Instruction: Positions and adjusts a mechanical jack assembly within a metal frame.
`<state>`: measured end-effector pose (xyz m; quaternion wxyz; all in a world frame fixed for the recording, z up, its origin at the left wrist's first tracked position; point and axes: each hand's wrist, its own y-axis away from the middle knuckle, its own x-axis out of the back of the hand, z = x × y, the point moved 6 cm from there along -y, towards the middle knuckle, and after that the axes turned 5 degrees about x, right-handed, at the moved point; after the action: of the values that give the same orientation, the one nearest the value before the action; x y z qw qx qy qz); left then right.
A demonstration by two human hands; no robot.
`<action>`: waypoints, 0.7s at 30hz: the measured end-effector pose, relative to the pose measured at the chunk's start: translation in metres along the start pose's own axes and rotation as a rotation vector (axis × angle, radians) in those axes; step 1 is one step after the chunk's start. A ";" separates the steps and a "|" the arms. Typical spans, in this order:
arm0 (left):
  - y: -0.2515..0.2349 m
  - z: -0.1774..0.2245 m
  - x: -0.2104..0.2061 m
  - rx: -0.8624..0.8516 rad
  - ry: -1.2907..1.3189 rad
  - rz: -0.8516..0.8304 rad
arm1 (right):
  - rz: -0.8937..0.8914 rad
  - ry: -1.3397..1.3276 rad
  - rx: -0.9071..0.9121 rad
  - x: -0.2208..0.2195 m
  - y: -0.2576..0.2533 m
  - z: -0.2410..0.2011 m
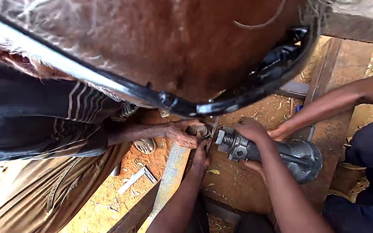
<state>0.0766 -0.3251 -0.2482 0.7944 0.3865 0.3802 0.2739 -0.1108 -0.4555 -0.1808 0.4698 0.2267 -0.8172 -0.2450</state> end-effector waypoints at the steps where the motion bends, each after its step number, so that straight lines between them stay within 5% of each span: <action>1: 0.000 0.000 0.000 0.003 -0.001 0.000 | -0.130 -0.012 -0.045 -0.006 -0.016 0.003; 4: 0.002 -0.002 0.002 0.016 0.023 0.008 | -0.112 0.012 -0.077 -0.011 -0.007 -0.006; 8: -0.002 -0.001 0.000 0.006 0.093 0.016 | 0.511 0.137 0.207 -0.031 0.069 -0.026; 14: -0.001 -0.002 -0.003 -0.010 0.065 -0.034 | 0.530 0.347 0.365 -0.141 0.204 -0.008; 17: -0.001 -0.001 -0.005 0.001 0.073 -0.015 | 0.611 0.229 0.387 -0.110 0.213 -0.005; 21: 0.000 -0.002 -0.003 0.010 0.087 -0.002 | 0.666 0.157 0.310 -0.023 0.132 -0.013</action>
<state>0.0730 -0.3268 -0.2479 0.7754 0.3779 0.4161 0.2879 -0.1079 -0.3418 -0.1091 0.5449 0.0353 -0.8352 0.0659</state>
